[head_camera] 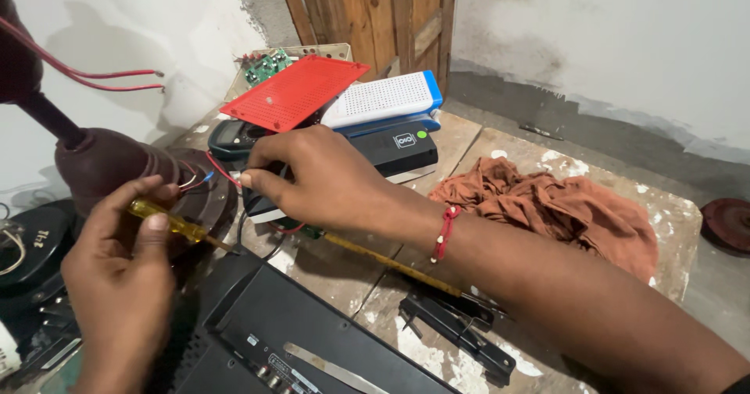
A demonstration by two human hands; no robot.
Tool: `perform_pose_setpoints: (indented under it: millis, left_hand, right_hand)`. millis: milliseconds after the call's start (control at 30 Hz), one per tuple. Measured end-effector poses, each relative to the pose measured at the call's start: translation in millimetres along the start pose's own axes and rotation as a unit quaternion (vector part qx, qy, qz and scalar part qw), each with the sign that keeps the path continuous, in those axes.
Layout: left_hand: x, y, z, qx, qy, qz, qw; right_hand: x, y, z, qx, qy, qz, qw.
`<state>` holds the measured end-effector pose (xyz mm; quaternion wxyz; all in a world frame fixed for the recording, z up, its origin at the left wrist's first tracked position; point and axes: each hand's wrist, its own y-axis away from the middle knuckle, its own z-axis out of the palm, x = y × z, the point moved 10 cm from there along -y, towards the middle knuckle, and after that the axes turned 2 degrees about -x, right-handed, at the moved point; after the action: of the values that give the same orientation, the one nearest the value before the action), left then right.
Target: The person uses a screwdriver to remove screws from the back panel of a television lying face-down on a workbench, working on the internal components and connectors, then repositions the television and continues unscrewing and handling parts by hand.
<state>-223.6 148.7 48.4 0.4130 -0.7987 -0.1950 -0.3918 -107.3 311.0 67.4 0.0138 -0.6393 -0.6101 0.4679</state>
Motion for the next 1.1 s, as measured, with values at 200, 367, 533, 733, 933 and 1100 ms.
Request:
perform_pose_setpoints:
  millis: [200,367,533,733,933,1100]
  left_hand:
    - [-10,0,-11,-0.01,0.009,-0.031,0.999]
    - [-12,-2,-13,-0.026,0.005,-0.013,1.0]
    - [-22,-7,-8,-0.032,0.069,-0.05,0.996]
    - [-19,-6,-5,-0.046,0.098,-0.058,0.992]
    - [-21,-7,-3,-0.059,0.081,-0.048,0.994]
    - [-10,-9,-3,-0.063,0.079,0.046,0.994]
  right_hand:
    - [4,-1,5,-0.016,-0.016,0.026,0.999]
    - [3,-1,6,-0.026,-0.008,0.027,0.999]
    - [1,-1,11,-0.044,-0.006,0.046,0.998]
    - [-3,0,20,-0.061,0.007,0.076,0.995]
    - [-10,-1,25,-0.069,0.025,0.071,0.995]
    - [-4,-1,25,-0.072,0.039,0.091,0.993]
